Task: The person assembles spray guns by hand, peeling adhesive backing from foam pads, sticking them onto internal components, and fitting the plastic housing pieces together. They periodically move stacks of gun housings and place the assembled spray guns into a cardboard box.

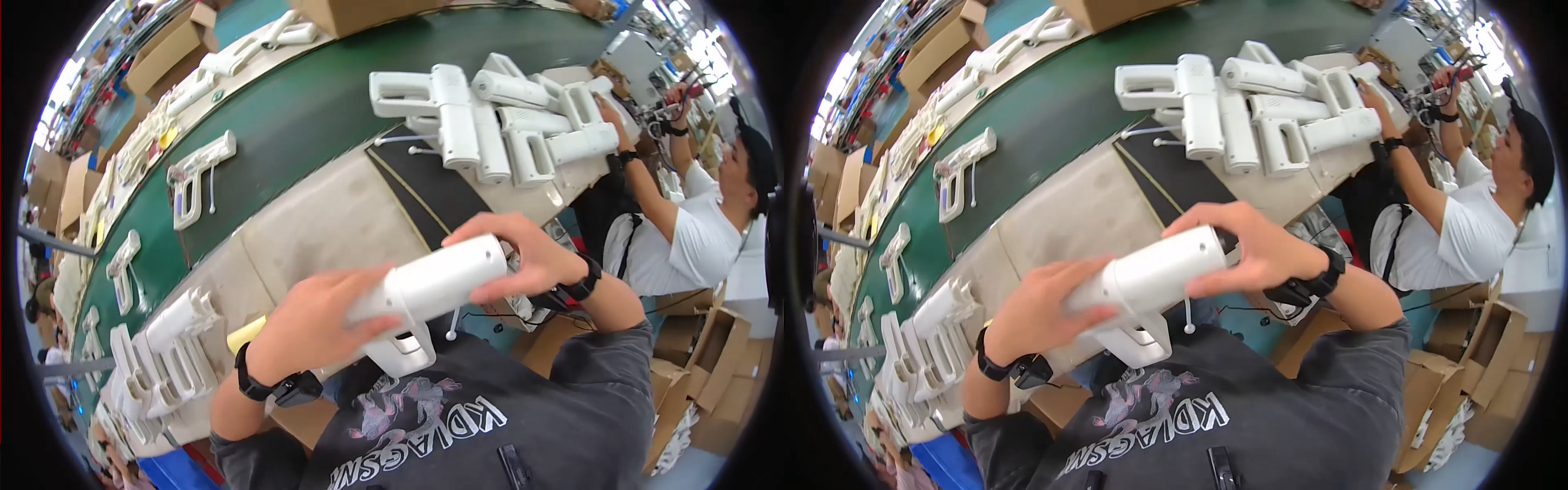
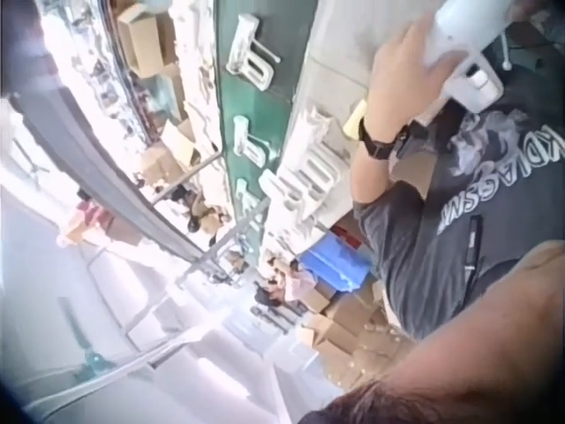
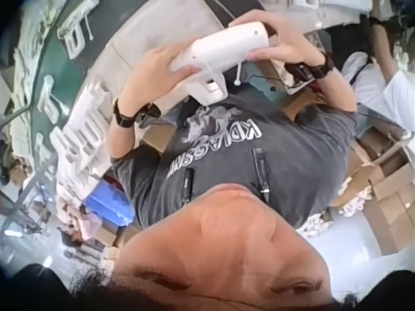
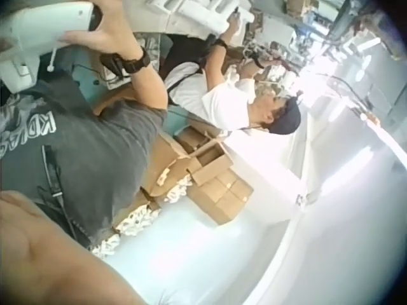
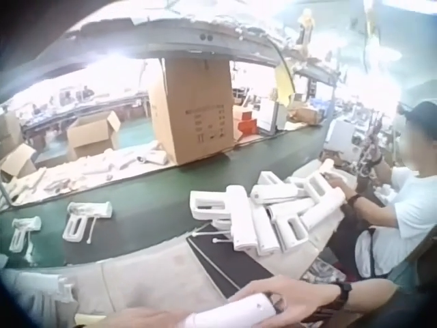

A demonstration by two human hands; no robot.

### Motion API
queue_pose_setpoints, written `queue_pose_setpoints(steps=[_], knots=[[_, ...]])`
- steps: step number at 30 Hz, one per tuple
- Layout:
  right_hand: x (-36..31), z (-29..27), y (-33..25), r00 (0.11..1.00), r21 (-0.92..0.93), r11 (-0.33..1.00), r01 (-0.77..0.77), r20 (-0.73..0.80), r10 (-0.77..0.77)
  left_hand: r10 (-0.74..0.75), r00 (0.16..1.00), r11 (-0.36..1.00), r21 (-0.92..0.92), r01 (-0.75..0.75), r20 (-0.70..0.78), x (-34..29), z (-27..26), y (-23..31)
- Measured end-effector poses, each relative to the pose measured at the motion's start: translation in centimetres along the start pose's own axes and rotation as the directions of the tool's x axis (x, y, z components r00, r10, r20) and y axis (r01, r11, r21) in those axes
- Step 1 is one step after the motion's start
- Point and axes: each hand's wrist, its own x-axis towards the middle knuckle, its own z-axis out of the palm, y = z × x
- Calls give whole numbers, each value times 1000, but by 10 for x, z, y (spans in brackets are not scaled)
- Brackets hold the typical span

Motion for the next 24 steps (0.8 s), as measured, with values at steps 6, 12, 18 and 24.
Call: queue_pose_setpoints(steps=[6,12,18,24], knots=[[-34,-71,74,740,490,871,18,-592,318,-24,827,965,203,166,-561,-35,-17,-35],[-43,-148,137,399,580,788,207,-785,474,-408,692,898,-398,186,-595,-86,10,-68],[-30,-161,186,357,681,637,362,-732,580,-422,763,857,-490,159,-490,-97,21,-71],[-19,-152,193,229,693,714,97,-714,662,-461,762,825,-535,180,-455,-103,29,-72]])
